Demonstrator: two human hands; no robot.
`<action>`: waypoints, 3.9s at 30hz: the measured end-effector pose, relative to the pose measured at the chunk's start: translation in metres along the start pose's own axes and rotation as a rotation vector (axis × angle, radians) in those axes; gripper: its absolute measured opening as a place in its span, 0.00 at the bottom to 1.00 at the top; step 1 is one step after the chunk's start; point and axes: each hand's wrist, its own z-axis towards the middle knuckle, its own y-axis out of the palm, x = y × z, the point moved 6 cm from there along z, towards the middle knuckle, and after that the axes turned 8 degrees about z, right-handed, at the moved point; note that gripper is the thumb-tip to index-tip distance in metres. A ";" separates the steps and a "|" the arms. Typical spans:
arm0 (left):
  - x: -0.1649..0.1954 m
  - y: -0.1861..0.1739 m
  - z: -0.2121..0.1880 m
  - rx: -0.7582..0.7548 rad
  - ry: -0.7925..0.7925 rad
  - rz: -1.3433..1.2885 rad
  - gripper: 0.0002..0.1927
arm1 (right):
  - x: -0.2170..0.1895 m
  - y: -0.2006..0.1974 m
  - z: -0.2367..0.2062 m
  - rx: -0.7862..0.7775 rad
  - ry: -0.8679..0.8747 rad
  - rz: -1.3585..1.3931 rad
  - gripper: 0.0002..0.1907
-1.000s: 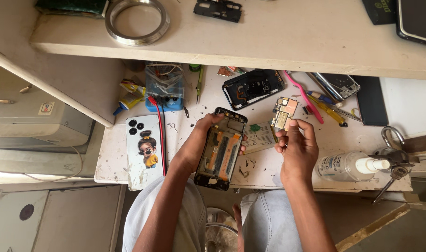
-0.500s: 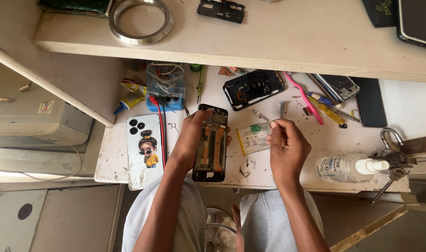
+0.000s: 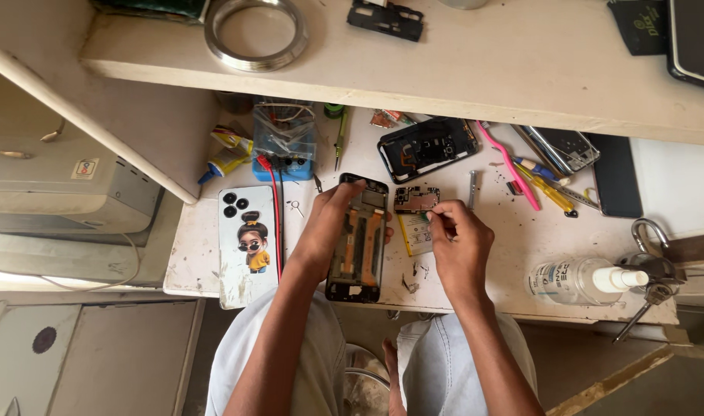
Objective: The person works on a disassembled smartphone at a cluttered repair bench, holding the phone frame with one hand while using a screwdriver with the other to unscrew and reposition internal components. They turn the phone over, manipulate the exposed battery and midframe, and pick up small parts and screws from the bench as they continue the repair.
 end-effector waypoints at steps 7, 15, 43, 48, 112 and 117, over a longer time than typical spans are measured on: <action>-0.013 -0.007 0.008 0.105 -0.068 0.134 0.31 | -0.014 0.004 -0.002 -0.049 -0.189 -0.166 0.08; -0.021 -0.007 0.016 0.100 0.015 0.233 0.36 | -0.004 -0.008 -0.003 0.022 -0.091 -0.069 0.07; -0.002 0.084 -0.136 -0.145 0.798 0.827 0.16 | 0.007 0.052 -0.019 -0.358 0.894 1.412 0.36; -0.024 0.100 -0.145 -0.326 0.595 0.691 0.16 | 0.012 0.048 -0.013 -0.209 0.817 1.327 0.34; 0.014 0.031 -0.071 0.651 0.679 0.623 0.19 | 0.017 0.038 -0.007 -0.054 0.877 1.352 0.31; 0.009 0.036 -0.041 0.603 0.676 0.757 0.24 | 0.030 0.035 -0.014 0.009 0.986 1.182 0.32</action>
